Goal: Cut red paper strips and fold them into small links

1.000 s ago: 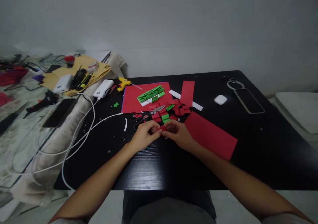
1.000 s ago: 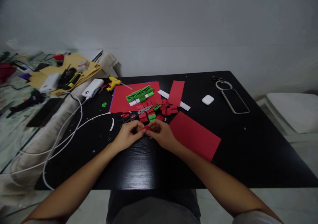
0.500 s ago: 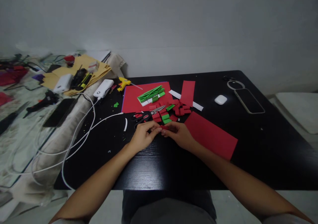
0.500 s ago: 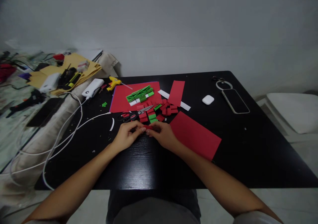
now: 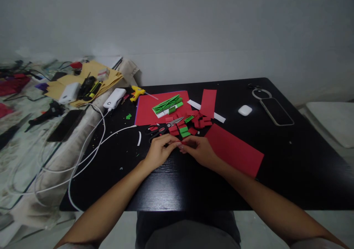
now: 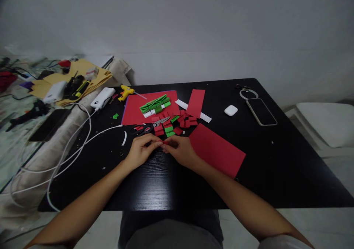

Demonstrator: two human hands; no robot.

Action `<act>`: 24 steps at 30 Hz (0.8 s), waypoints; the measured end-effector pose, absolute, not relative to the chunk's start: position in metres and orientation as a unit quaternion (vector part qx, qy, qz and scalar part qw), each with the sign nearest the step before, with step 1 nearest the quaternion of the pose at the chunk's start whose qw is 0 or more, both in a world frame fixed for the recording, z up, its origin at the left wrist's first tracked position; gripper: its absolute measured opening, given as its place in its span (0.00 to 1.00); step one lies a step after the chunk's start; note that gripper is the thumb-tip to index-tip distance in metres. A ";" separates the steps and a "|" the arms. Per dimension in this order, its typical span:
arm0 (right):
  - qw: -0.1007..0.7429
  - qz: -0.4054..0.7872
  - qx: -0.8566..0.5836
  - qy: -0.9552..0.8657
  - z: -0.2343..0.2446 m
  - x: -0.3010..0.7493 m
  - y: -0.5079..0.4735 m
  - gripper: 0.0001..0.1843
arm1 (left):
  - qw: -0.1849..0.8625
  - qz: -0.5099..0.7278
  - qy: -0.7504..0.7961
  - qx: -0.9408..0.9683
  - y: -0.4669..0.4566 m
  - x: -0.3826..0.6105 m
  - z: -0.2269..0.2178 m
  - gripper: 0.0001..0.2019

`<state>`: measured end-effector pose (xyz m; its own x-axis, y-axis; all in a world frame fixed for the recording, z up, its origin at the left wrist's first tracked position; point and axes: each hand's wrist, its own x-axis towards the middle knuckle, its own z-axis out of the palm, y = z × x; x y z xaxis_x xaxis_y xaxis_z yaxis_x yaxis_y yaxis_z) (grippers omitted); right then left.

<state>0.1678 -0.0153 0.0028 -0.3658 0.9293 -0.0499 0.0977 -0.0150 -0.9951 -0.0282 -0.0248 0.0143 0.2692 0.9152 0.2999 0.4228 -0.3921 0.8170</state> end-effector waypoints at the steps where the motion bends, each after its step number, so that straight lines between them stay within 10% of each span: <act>1: 0.366 0.569 -0.428 -0.599 0.003 0.168 -0.016 0.11 | 0.314 0.400 0.455 0.731 -0.025 -0.028 0.014 0.07; 24: 0.392 0.530 -0.408 -0.632 0.005 0.168 -0.017 0.12 | 0.306 0.442 0.446 0.716 -0.022 -0.028 0.015 0.06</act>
